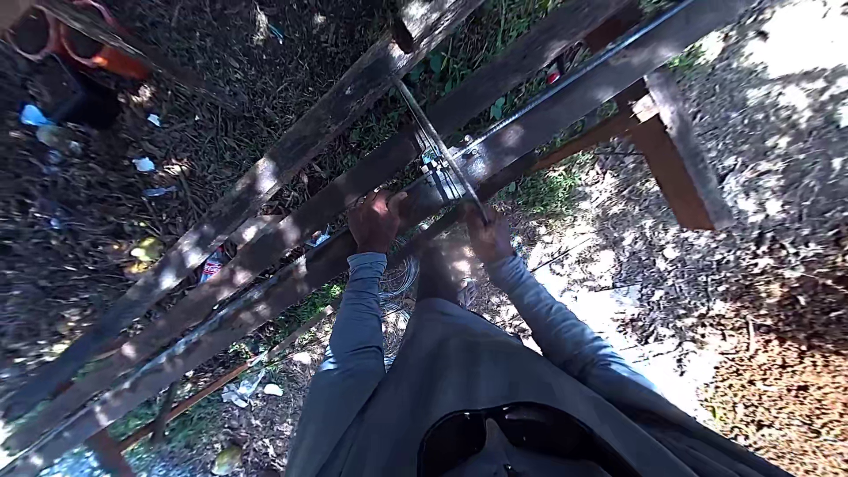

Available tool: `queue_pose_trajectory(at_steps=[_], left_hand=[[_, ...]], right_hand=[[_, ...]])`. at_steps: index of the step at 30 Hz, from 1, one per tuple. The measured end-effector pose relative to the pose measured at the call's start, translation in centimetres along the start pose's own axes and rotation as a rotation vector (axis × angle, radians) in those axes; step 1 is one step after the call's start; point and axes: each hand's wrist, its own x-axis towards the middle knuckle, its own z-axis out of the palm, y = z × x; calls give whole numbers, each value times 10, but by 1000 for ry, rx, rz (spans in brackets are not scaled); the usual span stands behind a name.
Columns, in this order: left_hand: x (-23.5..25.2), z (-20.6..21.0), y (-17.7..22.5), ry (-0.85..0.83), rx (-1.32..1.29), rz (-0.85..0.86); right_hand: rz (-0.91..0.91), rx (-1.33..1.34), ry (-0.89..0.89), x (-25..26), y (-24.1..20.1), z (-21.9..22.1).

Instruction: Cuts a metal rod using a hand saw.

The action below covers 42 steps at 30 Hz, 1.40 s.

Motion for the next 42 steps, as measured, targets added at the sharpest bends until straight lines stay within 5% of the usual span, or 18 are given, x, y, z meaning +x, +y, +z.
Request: queue_pose_trajectory(at_steps=[4, 6, 12, 18, 25, 28, 32, 36, 42], left_hand=[[-1, 4, 2, -32, -19, -24], [1, 7, -2, -22, -25, -22], [0, 9, -1, -27, -4, -7], [1, 10, -1, 22, -29, -6], [1, 10, -1, 50, -36, 7], [0, 10, -1, 19, -27, -7], [3, 9, -2, -13, -10, -9], [0, 8, -2, -36, 10, -11], [-1, 9, 0, 14, 1, -2]], right_hand=[[-67, 39, 69, -83, 65, -28], [-58, 24, 62, -89, 52, -37], [-117, 35, 107, 44, -14, 23], [-85, 38, 115, 56, -19, 27], [-51, 40, 38, -57, 51, -21], [-53, 65, 47, -88, 47, -41], [20, -48, 43, -10, -7, -8], [-137, 40, 156, 60, -20, 32], [-58, 1, 46, -46, 45, -15]])
